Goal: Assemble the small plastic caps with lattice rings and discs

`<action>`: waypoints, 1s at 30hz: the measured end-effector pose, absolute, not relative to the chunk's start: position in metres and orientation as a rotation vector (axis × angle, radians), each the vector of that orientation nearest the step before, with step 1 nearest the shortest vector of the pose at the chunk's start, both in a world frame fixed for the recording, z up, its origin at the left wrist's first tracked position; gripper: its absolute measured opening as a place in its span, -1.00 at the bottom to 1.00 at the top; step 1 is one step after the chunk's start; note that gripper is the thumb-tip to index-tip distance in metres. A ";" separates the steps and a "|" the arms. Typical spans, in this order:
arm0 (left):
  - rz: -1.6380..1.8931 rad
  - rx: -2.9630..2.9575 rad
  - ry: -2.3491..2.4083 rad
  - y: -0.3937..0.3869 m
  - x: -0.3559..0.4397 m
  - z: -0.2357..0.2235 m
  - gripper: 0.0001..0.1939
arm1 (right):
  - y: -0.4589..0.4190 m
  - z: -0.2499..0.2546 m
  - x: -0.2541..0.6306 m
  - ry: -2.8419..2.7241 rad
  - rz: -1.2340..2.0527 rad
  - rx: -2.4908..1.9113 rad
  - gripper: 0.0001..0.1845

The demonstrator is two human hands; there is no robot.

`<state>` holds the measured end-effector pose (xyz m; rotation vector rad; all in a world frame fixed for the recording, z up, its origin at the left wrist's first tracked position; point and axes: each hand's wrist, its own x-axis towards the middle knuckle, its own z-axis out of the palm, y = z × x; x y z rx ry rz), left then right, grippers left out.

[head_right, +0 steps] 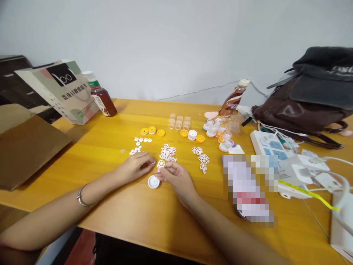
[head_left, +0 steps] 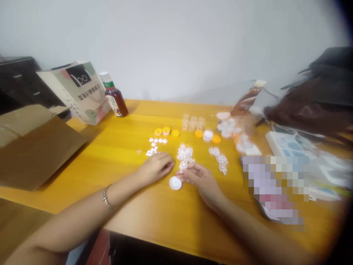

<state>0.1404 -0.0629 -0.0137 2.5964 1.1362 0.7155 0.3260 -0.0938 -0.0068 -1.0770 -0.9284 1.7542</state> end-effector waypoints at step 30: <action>0.920 1.481 0.866 -0.075 0.150 -0.004 -0.76 | -0.085 -0.008 0.340 -1.088 1.732 -1.063 -0.78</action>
